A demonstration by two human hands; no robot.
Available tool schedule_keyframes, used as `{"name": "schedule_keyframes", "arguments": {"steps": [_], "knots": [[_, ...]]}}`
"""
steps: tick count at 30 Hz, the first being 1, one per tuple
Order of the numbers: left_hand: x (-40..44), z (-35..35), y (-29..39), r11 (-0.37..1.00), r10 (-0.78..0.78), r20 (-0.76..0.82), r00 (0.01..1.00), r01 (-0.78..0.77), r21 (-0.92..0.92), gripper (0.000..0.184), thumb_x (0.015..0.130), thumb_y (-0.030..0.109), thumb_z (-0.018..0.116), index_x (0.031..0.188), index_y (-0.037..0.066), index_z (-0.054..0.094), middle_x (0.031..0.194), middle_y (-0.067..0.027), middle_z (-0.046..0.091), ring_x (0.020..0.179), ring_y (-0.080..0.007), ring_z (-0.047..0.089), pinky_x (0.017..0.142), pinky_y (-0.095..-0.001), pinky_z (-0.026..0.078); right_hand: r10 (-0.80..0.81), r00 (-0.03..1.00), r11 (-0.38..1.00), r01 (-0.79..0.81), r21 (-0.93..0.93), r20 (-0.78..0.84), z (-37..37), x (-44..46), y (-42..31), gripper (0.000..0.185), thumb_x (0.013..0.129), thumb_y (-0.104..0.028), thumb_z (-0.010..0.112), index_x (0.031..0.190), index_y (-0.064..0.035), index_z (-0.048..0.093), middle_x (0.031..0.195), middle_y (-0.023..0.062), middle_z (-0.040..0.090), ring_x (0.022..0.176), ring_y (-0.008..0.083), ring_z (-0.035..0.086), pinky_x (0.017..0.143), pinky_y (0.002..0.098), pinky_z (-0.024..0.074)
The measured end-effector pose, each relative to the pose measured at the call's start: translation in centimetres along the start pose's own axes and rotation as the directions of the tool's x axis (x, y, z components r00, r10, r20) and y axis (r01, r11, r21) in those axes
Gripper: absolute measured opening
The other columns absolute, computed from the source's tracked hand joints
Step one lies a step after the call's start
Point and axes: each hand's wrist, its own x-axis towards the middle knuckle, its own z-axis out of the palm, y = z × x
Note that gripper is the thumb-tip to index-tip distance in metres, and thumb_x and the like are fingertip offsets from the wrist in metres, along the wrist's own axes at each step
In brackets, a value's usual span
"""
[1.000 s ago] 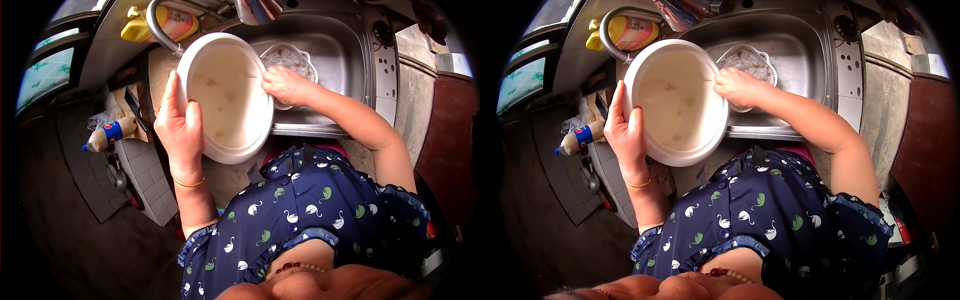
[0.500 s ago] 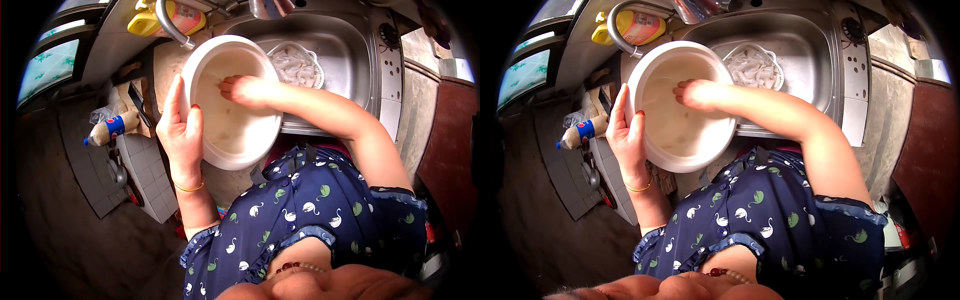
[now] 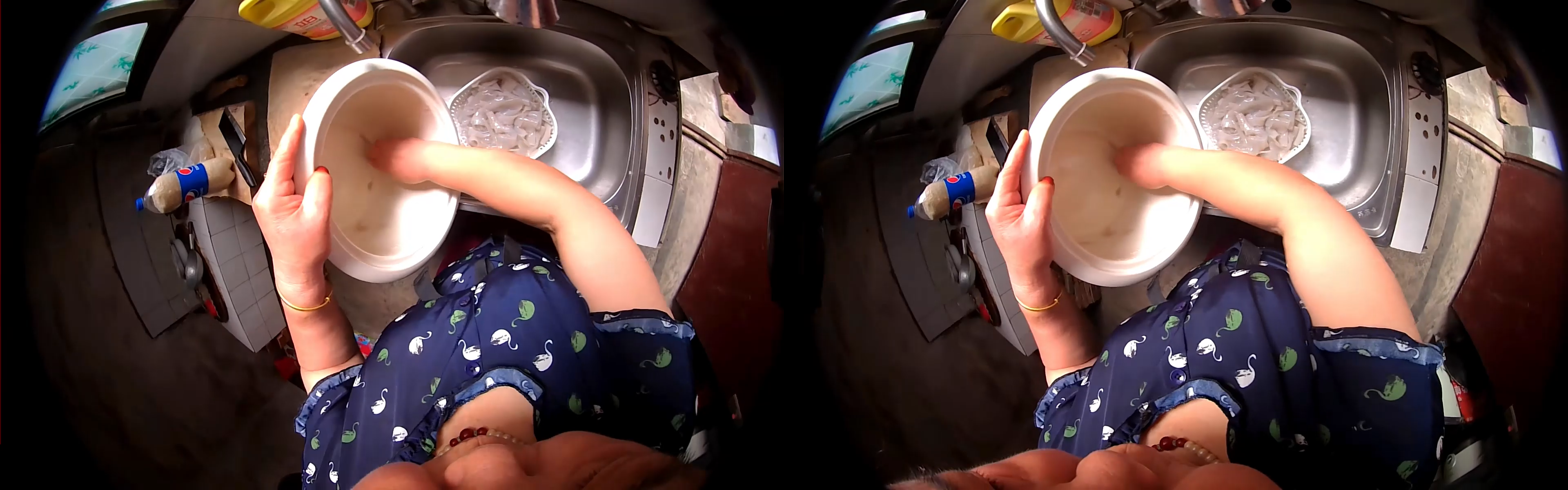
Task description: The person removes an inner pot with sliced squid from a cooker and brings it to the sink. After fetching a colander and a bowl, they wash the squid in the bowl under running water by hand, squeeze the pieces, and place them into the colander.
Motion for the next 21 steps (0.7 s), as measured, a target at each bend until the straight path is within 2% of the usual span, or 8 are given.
{"name": "schedule_keyframes", "arguments": {"steps": [4,6,8,14,16,18,19,21], "knots": [[-0.1,-0.4,-0.2,0.999,-0.027,0.005,1.0,0.027,-0.046,0.052,0.074,-0.006,0.05,0.126,-0.001,0.051,0.114,-0.0123,0.06,0.099,-0.0134,0.057,0.087,-0.025,0.044,0.259,0.966,0.881,-0.232,0.412,-0.01,-0.4,1.6,0.0,0.036,0.077,-0.015,0.056,0.109,0.0005,0.056,0.12,0.0156,0.051,0.113,0.0292,0.047,0.098,0.0337,0.0382],[-0.2,-0.5,0.1,0.999,-0.035,0.023,0.999,0.036,-0.033,0.051,0.076,-0.006,0.051,0.126,-0.001,0.051,0.116,-0.0103,0.059,0.101,-0.0126,0.056,0.088,-0.0246,0.043,0.27,0.961,0.916,-0.24,0.321,-0.053,-1.0,1.6,0.1,0.039,0.076,-0.014,0.058,0.111,0.0014,0.055,0.122,0.0154,0.05,0.115,0.0294,0.046,0.1,0.0331,0.0368],[-0.3,-1.0,-0.5,0.997,-0.044,0.025,0.999,0.045,-0.06,0.05,0.076,-0.006,0.052,0.126,-0.002,0.05,0.117,-0.0094,0.058,0.101,-0.0122,0.055,0.089,-0.0244,0.042,0.136,0.981,0.985,-0.148,-0.085,-0.136,-3.9,1.6,-0.5,0.039,0.076,-0.012,0.058,0.112,0.0023,0.054,0.122,0.0147,0.05,0.114,0.0293,0.046,0.101,0.0325,0.036],[-0.3,-1.7,-1.2,0.987,-0.063,0.013,0.998,0.064,-0.15,0.05,0.077,-0.007,0.052,0.127,-0.002,0.05,0.117,-0.0097,0.058,0.101,-0.0128,0.055,0.09,-0.0246,0.042,0.141,0.99,0.972,-0.137,-0.19,0.012,-2.0,2.6,0.1,0.034,0.076,-0.012,0.057,0.107,0.0017,0.058,0.118,0.0126,0.052,0.113,0.0277,0.048,0.103,0.0325,0.0356],[-0.2,-1.6,-1.3,0.983,-0.058,0.006,0.998,0.059,-0.174,0.05,0.077,-0.007,0.052,0.127,-0.002,0.05,0.117,-0.0099,0.058,0.102,-0.0128,0.055,0.09,-0.0247,0.042,0.557,0.829,0.667,-0.48,0.569,0.047,0.7,3.5,0.1,0.032,0.073,-0.013,0.06,0.102,-0.0013,0.06,0.111,0.0132,0.056,0.108,0.0293,0.051,0.095,0.0326,0.04],[-0.2,-1.8,-1.4,0.987,-0.056,0.009,0.998,0.057,-0.147,0.049,0.078,-0.007,0.052,0.127,-0.002,0.05,0.117,-0.01,0.058,0.102,-0.0127,0.055,0.09,-0.0246,0.042,0.56,0.828,0.674,-0.453,0.583,-0.004,2.2,3.4,0.0,0.029,0.073,-0.013,0.06,0.1,-0.0029,0.061,0.104,0.0137,0.059,0.102,0.029,0.054,0.089,0.0329,0.0435],[-0.1,-1.9,-1.5,0.989,-0.056,0.01,0.998,0.057,-0.135,0.049,0.078,-0.007,0.052,0.127,-0.002,0.05,0.117,-0.01,0.058,0.102,-0.0127,0.055,0.09,-0.0246,0.042,0.349,0.931,0.921,-0.319,0.224,-0.11,2.6,2.0,-0.4,0.026,0.075,-0.012,0.059,0.1,-0.0029,0.062,0.101,0.0139,0.061,0.099,0.0279,0.056,0.087,0.0331,0.0446],[-0.1,-1.7,-1.6,0.989,-0.037,-0.004,0.999,0.036,-0.147,0.05,0.077,-0.006,0.051,0.126,-0.002,0.05,0.116,-0.0113,0.059,0.101,-0.0135,0.056,0.089,-0.0249,0.043,0.106,0.994,0.994,-0.106,-0.019,-0.033,4.1,1.3,-1.2,0.023,0.077,-0.01,0.057,0.099,-0.0041,0.063,0.096,0.0141,0.062,0.095,0.0275,0.058,0.083,0.0339,0.046]]}}
